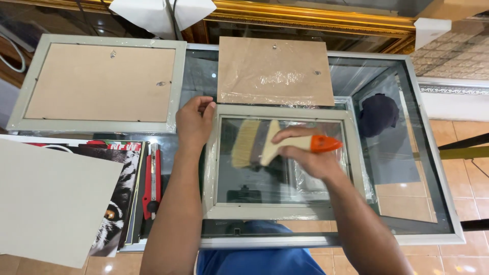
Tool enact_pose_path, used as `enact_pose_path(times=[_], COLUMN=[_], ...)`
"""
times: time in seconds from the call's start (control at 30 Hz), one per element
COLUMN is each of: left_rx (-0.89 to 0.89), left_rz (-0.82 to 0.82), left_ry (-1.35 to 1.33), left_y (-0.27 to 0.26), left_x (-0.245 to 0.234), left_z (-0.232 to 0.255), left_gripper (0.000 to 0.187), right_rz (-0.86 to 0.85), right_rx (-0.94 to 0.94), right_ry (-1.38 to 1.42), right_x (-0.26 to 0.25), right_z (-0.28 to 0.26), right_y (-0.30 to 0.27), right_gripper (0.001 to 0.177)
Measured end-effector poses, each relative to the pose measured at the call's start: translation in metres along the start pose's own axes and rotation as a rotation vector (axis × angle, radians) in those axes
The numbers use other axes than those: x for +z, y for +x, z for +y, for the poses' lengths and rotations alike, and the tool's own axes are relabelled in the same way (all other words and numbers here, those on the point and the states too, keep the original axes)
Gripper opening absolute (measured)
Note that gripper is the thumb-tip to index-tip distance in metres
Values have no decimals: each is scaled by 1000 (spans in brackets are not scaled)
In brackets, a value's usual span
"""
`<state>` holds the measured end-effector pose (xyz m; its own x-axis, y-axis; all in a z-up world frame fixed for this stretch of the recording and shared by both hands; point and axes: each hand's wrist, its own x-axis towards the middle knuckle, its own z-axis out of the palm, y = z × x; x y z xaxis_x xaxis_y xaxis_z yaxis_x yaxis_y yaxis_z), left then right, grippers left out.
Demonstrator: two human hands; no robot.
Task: Dusting and cleaning a picture frame using a wide brush on a glass workbench.
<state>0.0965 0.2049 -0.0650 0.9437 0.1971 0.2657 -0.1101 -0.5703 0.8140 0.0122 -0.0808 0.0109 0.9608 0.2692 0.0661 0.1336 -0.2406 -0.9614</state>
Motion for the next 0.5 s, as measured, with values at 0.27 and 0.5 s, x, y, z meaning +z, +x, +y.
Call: enact_pose_path(times=[0.27, 0.5], left_rx=[-33, -31], left_rz=[-5, -7], left_ry=[-30, -37], left_y=[1, -3], left_x=[-11, -11], left_z=[30, 30], left_gripper=[17, 15], right_rz=[809, 446], right_rx=[352, -164], right_ry=[-435, 145], right_x=[-131, -43], right_z=[-23, -8], right_y=[-72, -33], right_gripper=[8, 26])
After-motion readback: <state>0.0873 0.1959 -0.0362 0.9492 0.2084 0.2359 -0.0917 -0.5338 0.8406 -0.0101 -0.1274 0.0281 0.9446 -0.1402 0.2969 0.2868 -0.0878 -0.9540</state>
